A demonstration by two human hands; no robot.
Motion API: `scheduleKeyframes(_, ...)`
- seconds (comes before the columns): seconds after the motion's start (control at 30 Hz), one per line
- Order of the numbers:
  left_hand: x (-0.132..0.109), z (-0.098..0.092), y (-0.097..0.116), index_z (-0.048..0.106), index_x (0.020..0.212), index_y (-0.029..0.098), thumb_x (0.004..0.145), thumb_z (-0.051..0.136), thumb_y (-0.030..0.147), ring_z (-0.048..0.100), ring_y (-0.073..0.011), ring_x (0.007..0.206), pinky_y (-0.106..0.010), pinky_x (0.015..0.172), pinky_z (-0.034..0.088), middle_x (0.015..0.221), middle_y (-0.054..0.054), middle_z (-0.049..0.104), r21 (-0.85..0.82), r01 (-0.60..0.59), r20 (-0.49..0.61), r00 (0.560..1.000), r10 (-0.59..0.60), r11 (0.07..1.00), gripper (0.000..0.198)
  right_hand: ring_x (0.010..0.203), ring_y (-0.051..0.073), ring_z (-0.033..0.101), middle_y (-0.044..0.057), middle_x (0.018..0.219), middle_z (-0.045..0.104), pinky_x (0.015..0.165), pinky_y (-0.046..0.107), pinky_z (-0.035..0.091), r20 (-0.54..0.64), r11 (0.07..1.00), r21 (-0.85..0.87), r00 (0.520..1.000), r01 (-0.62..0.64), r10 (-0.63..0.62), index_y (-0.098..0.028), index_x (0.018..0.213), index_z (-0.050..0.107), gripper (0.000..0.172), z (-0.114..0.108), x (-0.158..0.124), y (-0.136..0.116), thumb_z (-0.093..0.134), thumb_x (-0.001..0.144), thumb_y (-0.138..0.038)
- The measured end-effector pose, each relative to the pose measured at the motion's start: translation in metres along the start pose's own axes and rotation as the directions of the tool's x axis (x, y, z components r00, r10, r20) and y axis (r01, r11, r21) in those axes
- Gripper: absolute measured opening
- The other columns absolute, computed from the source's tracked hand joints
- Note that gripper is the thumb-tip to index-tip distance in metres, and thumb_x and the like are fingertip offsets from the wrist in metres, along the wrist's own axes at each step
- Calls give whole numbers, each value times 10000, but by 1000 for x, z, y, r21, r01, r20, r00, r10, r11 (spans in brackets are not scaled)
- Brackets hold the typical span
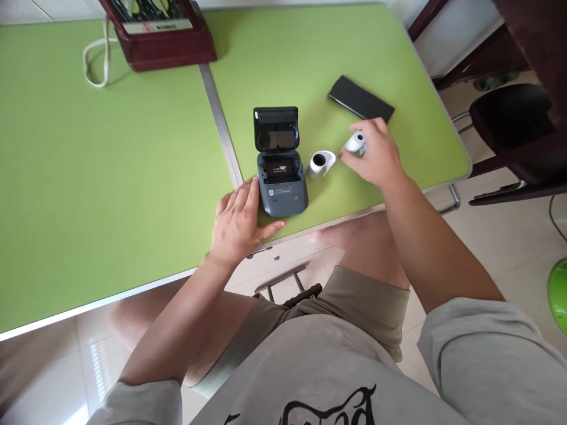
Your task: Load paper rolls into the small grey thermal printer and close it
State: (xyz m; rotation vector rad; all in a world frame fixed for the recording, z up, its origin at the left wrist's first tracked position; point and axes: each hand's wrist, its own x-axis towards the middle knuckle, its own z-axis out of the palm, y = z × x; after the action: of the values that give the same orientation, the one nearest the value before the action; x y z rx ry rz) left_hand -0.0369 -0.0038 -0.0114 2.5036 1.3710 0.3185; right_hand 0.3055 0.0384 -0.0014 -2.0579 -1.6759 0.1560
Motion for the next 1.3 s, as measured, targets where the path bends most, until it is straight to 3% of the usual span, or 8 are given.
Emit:
scheduleKeyframes(0.17, -1, 0, 0, 392, 1603, 18, 888, 652, 751, 490, -369, 1505, -463, 1225, 386, 1583, -255, 531, 3, -6, -13, 1000, 6, 1000, 1056, 935, 248, 584, 112, 1087, 623, 934, 455, 457, -63, 994, 103, 998, 22, -16, -274, 1061, 690, 334, 5, -10, 14, 815, 773, -387)
scheduleKeyframes(0.37, 0, 1, 0, 401, 1600, 20, 900, 622, 764, 495, -375, 1500, -468, 1218, 398, 1581, -264, 529, 3, 0, -8, 1000, 0, 1000, 1045, 1013, 259, 620, 136, 1156, 654, 982, 449, 465, -130, 981, 177, 990, 77, -55, -269, 1100, 647, 334, 4, -16, 7, 765, 814, -394)
scheduleKeyframes(0.47, 0, 1, 0, 402, 1601, 22, 908, 600, 773, 507, -373, 1491, -473, 1212, 404, 1573, -259, 539, 3, -8, -16, 1000, 8, 1000, 1041, 975, 250, 658, 95, 1158, 686, 882, 437, 524, -289, 949, 274, 954, 159, -76, -275, 1172, 550, 484, -1, -18, -13, 760, 739, -315)
scheduleKeyframes(0.6, 0, 1, 0, 416, 1589, 7, 887, 647, 761, 522, -373, 1475, -462, 1203, 405, 1566, -258, 546, 27, -15, -23, 1000, 16, 1000, 1055, 888, 231, 680, 72, 1045, 689, 728, 388, 543, -393, 874, 318, 890, 368, -231, -284, 1123, 530, 401, -10, -28, -64, 665, 754, -202)
scheduleKeyframes(0.7, 0, 2, -1, 418, 1583, -1, 895, 623, 772, 529, -374, 1467, -472, 1197, 407, 1563, -261, 549, 28, -29, -35, 999, 30, 999, 1056, 1042, 276, 691, 92, 1169, 716, 850, 442, 583, -159, 870, 159, 882, 466, -443, -283, 1180, 632, 393, -10, -36, -105, 630, 793, -214)
scheduleKeyframes(0.83, -1, 4, -3, 414, 1581, -4, 930, 518, 807, 526, -369, 1469, -478, 1189, 410, 1561, -265, 549, 12, -43, -61, 997, 44, 999, 1044, 1151, 306, 681, 87, 1269, 729, 998, 491, 551, 128, 870, 7, 862, 493, -490, -268, 1311, 635, 464, 3, -35, -130, 606, 855, -188)
scheduleKeyframes(0.97, -2, 5, -3, 405, 1584, -1, 929, 555, 783, 517, -370, 1477, -465, 1197, 396, 1557, -264, 553, 8, -51, -60, 997, 52, 999, 1032, 1097, 306, 697, 74, 1210, 750, 979, 495, 521, 172, 864, -26, 854, 503, -491, -233, 1299, 621, 465, 11, -28, -124, 605, 843, -139)
scheduleKeyframes(1.3, -2, 4, -2, 400, 1587, -4, 899, 644, 746, 522, -374, 1471, -467, 1200, 399, 1546, -279, 556, 16, -51, -60, 997, 52, 999, 1047, 957, 260, 703, 35, 1002, 791, 890, 424, 453, 241, 856, 69, 824, 513, -513, -220, 909, 712, 103, 15, -20, -123, 610, 914, -212)
